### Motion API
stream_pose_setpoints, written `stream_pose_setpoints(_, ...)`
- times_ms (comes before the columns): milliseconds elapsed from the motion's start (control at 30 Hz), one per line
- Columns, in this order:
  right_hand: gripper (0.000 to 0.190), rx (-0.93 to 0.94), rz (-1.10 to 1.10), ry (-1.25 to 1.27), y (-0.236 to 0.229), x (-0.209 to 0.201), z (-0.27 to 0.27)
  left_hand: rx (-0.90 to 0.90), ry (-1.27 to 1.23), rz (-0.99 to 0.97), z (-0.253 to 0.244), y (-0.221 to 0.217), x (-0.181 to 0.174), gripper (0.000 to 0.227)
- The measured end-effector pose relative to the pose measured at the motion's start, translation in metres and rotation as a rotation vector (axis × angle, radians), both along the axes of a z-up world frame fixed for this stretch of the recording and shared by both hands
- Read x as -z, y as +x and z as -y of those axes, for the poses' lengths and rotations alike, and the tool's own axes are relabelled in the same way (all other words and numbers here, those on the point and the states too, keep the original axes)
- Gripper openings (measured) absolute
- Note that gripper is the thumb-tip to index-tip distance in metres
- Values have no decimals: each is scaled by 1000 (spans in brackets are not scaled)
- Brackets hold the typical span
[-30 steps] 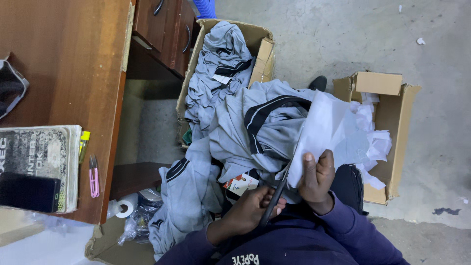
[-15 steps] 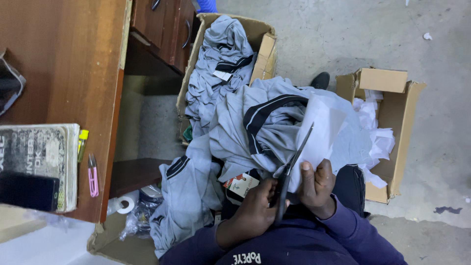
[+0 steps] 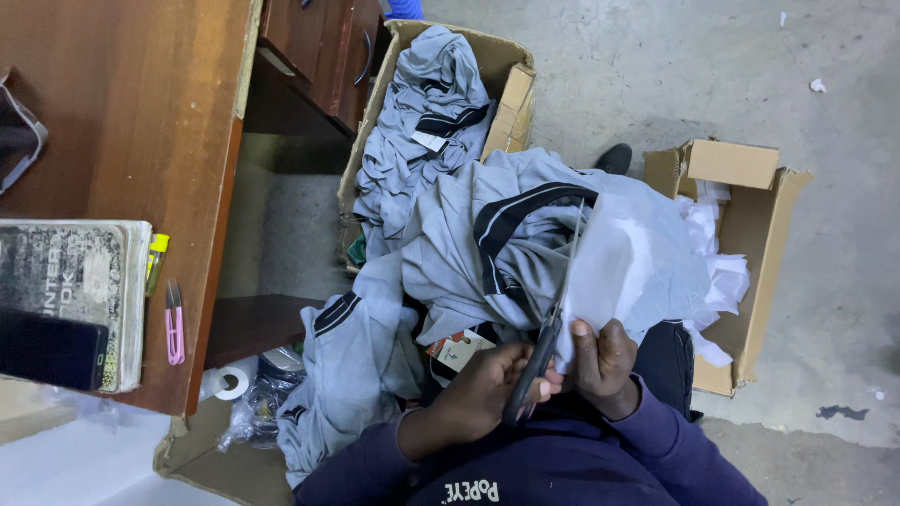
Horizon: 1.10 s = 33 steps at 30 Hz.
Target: The person trims excess white paper backing from the labels of several grey garments using a pair of large shears, handling one garment at a time.
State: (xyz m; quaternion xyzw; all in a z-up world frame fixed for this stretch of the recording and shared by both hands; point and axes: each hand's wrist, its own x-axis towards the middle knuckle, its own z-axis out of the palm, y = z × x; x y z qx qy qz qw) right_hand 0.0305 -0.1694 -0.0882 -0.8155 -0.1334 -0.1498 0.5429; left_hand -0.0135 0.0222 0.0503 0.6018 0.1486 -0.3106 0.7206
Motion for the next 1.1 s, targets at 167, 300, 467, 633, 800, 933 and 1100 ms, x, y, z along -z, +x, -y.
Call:
stream_pose_setpoints(167,34,2,15,-110,-2,15,8,-74,-232,-65,-9,4,6,37)
stream_pose_setpoints(300,22,-80,-63,94,16,3,22,26,-3,0,-26,14,-17,29)
stream_pose_setpoints(467,20,-78,-466,601,52,-18,41,315,890,702,-69,5,-6,47)
stream_pose_setpoints(633,65,-95,-882,905,61,-69,37,451,1219,952,-88,1,-29,47)
stream_pose_setpoints(800,87,-173,-1028,961,57,-11,53,485,1164,981,-94,-4,-47,37)
stream_pose_setpoints(933,17,-509,-473,157,57,-37,60,456,871,485,-97,-6,-44,45)
stream_pose_setpoints(1100,45,-514,-132,-8,49,-91,53,336,586,153,-89,-19,-14,69)
